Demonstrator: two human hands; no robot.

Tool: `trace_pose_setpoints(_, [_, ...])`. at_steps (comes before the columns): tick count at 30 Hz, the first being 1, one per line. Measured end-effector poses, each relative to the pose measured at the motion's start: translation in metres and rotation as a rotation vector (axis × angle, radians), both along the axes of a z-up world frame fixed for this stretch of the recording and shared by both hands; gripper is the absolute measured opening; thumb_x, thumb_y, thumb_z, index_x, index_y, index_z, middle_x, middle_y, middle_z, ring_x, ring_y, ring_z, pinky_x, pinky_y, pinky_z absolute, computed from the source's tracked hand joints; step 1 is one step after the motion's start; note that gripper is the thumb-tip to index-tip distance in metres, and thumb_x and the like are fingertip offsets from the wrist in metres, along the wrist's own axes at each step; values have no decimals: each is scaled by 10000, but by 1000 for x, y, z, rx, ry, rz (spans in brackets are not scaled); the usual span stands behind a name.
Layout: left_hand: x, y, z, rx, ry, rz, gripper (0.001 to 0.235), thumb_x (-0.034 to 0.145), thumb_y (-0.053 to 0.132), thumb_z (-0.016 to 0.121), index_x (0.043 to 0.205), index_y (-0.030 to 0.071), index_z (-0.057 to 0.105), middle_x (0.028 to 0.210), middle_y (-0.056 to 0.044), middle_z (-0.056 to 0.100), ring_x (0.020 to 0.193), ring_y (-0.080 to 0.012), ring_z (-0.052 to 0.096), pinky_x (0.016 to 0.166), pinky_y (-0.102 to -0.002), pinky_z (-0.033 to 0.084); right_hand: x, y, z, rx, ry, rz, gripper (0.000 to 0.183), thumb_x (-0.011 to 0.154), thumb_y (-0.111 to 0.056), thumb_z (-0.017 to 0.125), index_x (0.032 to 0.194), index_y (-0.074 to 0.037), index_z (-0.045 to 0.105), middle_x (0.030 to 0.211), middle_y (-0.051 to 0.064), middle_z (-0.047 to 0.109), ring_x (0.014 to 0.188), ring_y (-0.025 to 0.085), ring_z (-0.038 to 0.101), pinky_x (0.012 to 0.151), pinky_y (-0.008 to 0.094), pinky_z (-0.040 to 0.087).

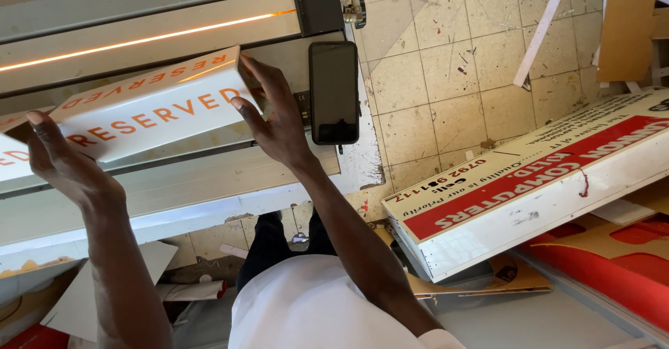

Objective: Heating and bending acrylic sheets to create 'RESERVED' signs using a strip heater.

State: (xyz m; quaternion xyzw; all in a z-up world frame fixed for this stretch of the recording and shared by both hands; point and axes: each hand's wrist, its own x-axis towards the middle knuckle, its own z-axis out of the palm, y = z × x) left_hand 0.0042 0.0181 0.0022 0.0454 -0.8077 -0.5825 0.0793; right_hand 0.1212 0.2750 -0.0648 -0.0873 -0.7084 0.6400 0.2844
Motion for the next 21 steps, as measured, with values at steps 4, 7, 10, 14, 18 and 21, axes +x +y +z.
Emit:
trace_pose_setpoints(4, [-5, -2, -1, -20, -59, 67, 641, 1147, 792, 604, 926, 213, 442, 855, 77, 405, 802, -86, 406, 743, -280, 405, -7, -2, 13, -111, -65, -6, 628, 1133, -503, 708, 1656, -213, 514, 1564, 90, 641, 1480, 273, 695, 1129, 443, 689])
trace_pose_setpoints(7, [-3, 6, 10, -5, -155, 54, 682, 1115, 831, 570, 896, 223, 350, 805, 91, 361, 757, -71, 354, 707, -269, 365, -17, -5, 30, -216, -154, -59, 581, 997, -561, 739, 1319, -80, 683, 1298, 117, 758, 1175, 271, 789, 970, 390, 686])
trace_pose_setpoints(10, [-4, 11, 14, 5, -191, 14, 585, 1144, 753, 545, 943, 212, 452, 851, 79, 450, 792, -84, 426, 739, -271, 384, -26, -9, 53, -177, -306, -52, 751, 928, -800, 570, 1094, -88, 742, 1005, 14, 740, 938, 154, 683, 828, 333, 545])
trace_pose_setpoints(14, [-10, 11, 8, 75, -212, -1, 709, 955, 889, 566, 1132, 211, 675, 1024, 78, 683, 957, -83, 696, 866, -260, 598, -33, -17, 61, -188, -342, -81, 666, 906, -789, 543, 817, -154, 366, 787, -53, 334, 771, 106, 357, 696, 334, 325])
trace_pose_setpoints(18, [-6, 13, 14, 50, -188, -64, 727, 1008, 904, 516, 1084, 187, 613, 965, 63, 609, 897, -93, 619, 817, -266, 522, -24, -17, 35, -254, -175, -63, 603, 1030, -628, 662, 1295, -89, 716, 1167, 33, 783, 1096, 175, 749, 968, 351, 601])
trace_pose_setpoints(21, [-13, -6, -13, 102, -5, -49, 573, 1165, 720, 619, 1086, 176, 461, 1049, 26, 496, 1010, -145, 549, 943, -339, 522, -12, -14, 5, -167, -32, -167, 517, 1159, -468, 657, 1512, -91, 630, 1369, 117, 756, 1327, 258, 744, 1195, 413, 632])
